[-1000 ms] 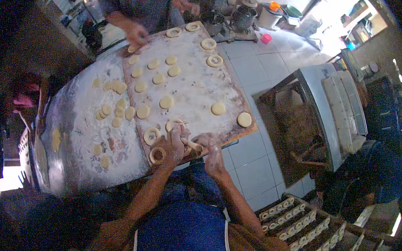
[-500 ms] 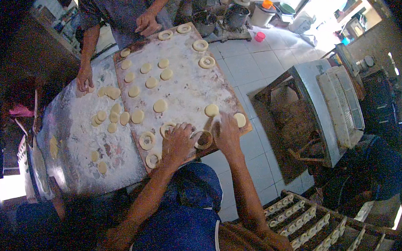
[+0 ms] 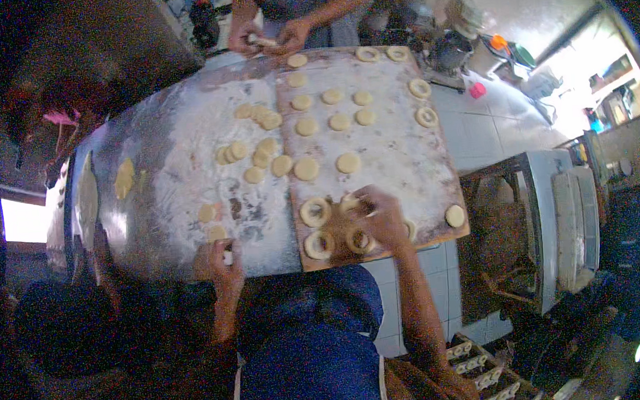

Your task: The person shapes small dough pieces into ring forms by hand and places them on a wooden board. Other workers assist by rolling and arranging dough nearby. The shaped rings accumulate on the board throughout the clip.

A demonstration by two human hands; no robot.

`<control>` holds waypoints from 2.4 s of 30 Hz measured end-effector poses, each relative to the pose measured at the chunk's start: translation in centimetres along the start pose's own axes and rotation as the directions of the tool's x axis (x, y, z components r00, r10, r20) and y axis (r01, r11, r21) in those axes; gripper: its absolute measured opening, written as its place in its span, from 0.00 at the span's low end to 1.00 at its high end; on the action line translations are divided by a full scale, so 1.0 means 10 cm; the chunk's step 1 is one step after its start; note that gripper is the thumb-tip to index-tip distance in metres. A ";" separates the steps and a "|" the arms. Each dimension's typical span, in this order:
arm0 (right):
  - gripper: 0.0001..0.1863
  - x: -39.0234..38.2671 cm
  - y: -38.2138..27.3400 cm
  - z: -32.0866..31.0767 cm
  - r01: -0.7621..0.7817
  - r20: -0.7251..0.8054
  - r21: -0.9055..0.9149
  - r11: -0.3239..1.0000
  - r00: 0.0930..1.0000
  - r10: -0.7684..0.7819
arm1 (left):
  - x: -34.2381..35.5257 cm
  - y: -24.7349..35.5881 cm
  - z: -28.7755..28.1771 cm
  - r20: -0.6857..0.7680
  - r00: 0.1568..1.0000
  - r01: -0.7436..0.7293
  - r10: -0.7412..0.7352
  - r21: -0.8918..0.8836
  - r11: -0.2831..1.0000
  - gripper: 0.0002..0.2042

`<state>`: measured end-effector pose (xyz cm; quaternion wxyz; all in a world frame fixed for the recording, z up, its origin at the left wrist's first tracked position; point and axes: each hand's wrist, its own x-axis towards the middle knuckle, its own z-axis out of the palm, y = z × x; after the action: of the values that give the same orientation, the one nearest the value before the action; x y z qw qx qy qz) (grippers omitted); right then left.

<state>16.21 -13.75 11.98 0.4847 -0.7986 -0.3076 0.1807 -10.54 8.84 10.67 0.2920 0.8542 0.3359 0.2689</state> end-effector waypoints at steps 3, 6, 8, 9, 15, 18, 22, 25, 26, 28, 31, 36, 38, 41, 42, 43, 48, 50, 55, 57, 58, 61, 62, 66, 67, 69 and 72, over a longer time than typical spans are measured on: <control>0.13 0.05 -0.36 1.00 0.139 0.164 -0.165 0.976 0.980 -0.111 | -0.03 -0.40 -0.37 -0.074 0.989 0.132 -0.130 0.028 0.991 0.08; 0.11 0.10 -0.54 1.59 0.137 0.178 -0.160 0.978 0.978 -0.108 | 0.00 -0.58 -0.51 -0.118 0.979 0.165 -0.165 -0.009 0.986 0.07; 0.13 0.13 -0.41 1.86 0.158 0.112 -0.314 0.936 0.985 -0.129 | 0.04 -0.61 -0.50 -0.114 0.987 0.107 -0.110 -0.034 0.994 0.07; 0.13 0.15 -0.47 1.85 0.170 0.149 -0.333 0.928 0.981 -0.126 | 0.04 -0.60 -0.47 -0.114 0.990 0.080 -0.085 -0.050 0.996 0.07; 0.12 0.07 -0.87 1.65 -0.122 0.262 0.015 0.992 0.958 0.114 | 0.12 -0.34 -0.10 0.276 0.951 0.252 -0.140 -0.427 0.868 0.13; 0.13 -0.06 -0.76 1.81 -0.220 0.248 0.304 0.927 0.958 0.146 | 0.22 -0.29 -0.07 0.407 0.901 0.378 -0.149 -0.569 0.730 0.14; 0.15 -0.14 -0.81 1.97 -0.111 0.131 0.216 0.970 0.988 0.084 | 0.34 -0.24 -0.22 0.475 0.868 0.416 -0.147 -0.531 0.739 0.13; 0.21 -0.17 -0.95 2.07 -0.152 0.092 0.269 0.951 0.987 0.132 | 0.33 -0.30 -0.25 0.477 0.873 0.400 -0.105 -0.575 0.713 0.10; 0.23 -0.18 -1.02 2.08 -0.181 0.092 0.291 0.939 0.983 0.161 | 0.33 -0.32 -0.25 0.448 0.888 0.369 -0.103 -0.561 0.741 0.10; 0.25 -0.21 -1.17 2.04 -0.211 0.155 0.255 0.944 0.972 0.175 | 0.32 -0.34 -0.22 0.387 0.917 0.307 -0.098 -0.528 0.792 0.11; 0.24 -0.23 -1.24 1.99 -0.318 0.327 0.388 0.865 0.925 0.194 | 0.31 -0.26 -0.24 0.556 0.785 0.599 -0.274 -0.793 0.107 0.17; 0.18 -0.17 -1.02 2.01 -0.409 0.315 0.673 0.616 0.912 0.262 | 0.27 -0.53 -0.07 0.611 0.785 0.571 0.100 -0.777 0.263 0.24; 0.17 -0.11 -0.77 2.05 -0.409 0.203 0.317 0.856 0.911 0.360 | 0.26 -0.43 -0.06 0.589 0.806 0.531 0.056 -0.763 0.369 0.21; 0.29 -0.20 -0.70 2.16 -0.208 -0.124 0.314 0.927 0.959 0.257 | 0.28 -0.52 0.15 0.569 0.822 0.569 0.018 -0.819 -0.081 0.18; 0.30 -0.22 -0.81 2.09 -0.239 -0.046 0.639 0.731 0.937 0.346 | 0.29 -0.41 0.12 0.583 0.810 0.585 -0.058 -0.802 0.116 0.13; 0.32 -0.23 -0.85 2.02 -0.220 0.045 0.779 0.587 0.954 0.297 | 0.28 -0.38 0.20 0.553 0.832 0.552 -0.040 -0.820 0.150 0.13; 0.28 -0.16 -0.93 1.84 -0.407 0.076 0.305 0.861 0.911 0.404 | 0.29 0.05 0.45 0.382 0.912 0.407 -0.152 -0.788 0.462 0.14; 0.24 -0.26 -0.63 1.91 -0.159 -0.175 0.300 0.941 0.960 0.218 | 0.34 0.20 0.56 0.495 0.824 0.557 -0.276 -0.797 0.233 0.13; 0.29 -0.25 -0.54 1.53 -0.350 0.008 0.321 0.880 0.930 0.367 | 0.34 0.47 0.67 0.411 0.903 0.421 -0.127 -0.785 0.454 0.13; 0.29 -0.24 -0.86 1.33 -0.273 -0.094 0.211 0.939 0.950 0.297 | 0.29 0.47 0.91 0.482 0.859 0.511 -0.172 -0.800 0.313 0.15; 0.29 -0.25 -0.92 1.29 -0.183 -0.163 0.256 0.949 0.960 0.229 | 0.27 0.41 1.09 0.553 0.809 0.582 -0.200 -0.800 0.146 0.16; 0.26 -0.25 -0.69 1.14 -0.129 -0.219 0.336 0.933 0.953 0.211 | 0.30 0.66 1.24 0.657 0.674 0.666 -0.338 -0.738 -0.106 0.17; 0.25 -0.25 -0.61 1.01 -0.209 -0.154 0.237 0.949 0.956 0.250 | 0.32 0.88 1.12 0.634 0.718 0.689 -0.288 -0.706 0.164 0.17; 0.27 -0.33 -0.30 0.75 -0.185 -0.126 0.272 0.944 0.966 0.225 | 0.26 1.15 1.22 0.357 0.919 0.389 -0.165 -0.763 0.516 0.18; 0.28 -0.35 -0.25 0.69 -0.162 -0.147 0.347 0.924 0.963 0.224 | 0.29 1.22 1.26 0.466 0.835 0.536 -0.292 -0.807 0.245 0.18; 0.27 -0.36 -0.13 0.60 -0.155 -0.155 0.331 0.931 0.964 0.216 | 0.33 1.38 1.34 0.714 0.579 0.617 -0.392 -0.699 -0.362 0.17; 0.27 -0.36 -0.22 0.27 -0.268 -0.039 0.041 0.963 0.962 0.270 | 0.24 1.25 1.59 0.583 0.802 0.582 -0.129 -0.717 0.384 0.12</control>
<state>11.27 -13.60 12.68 0.4764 -0.8281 -0.1824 0.2325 6.63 -1.99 8.95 0.8029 0.5216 0.2568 0.1313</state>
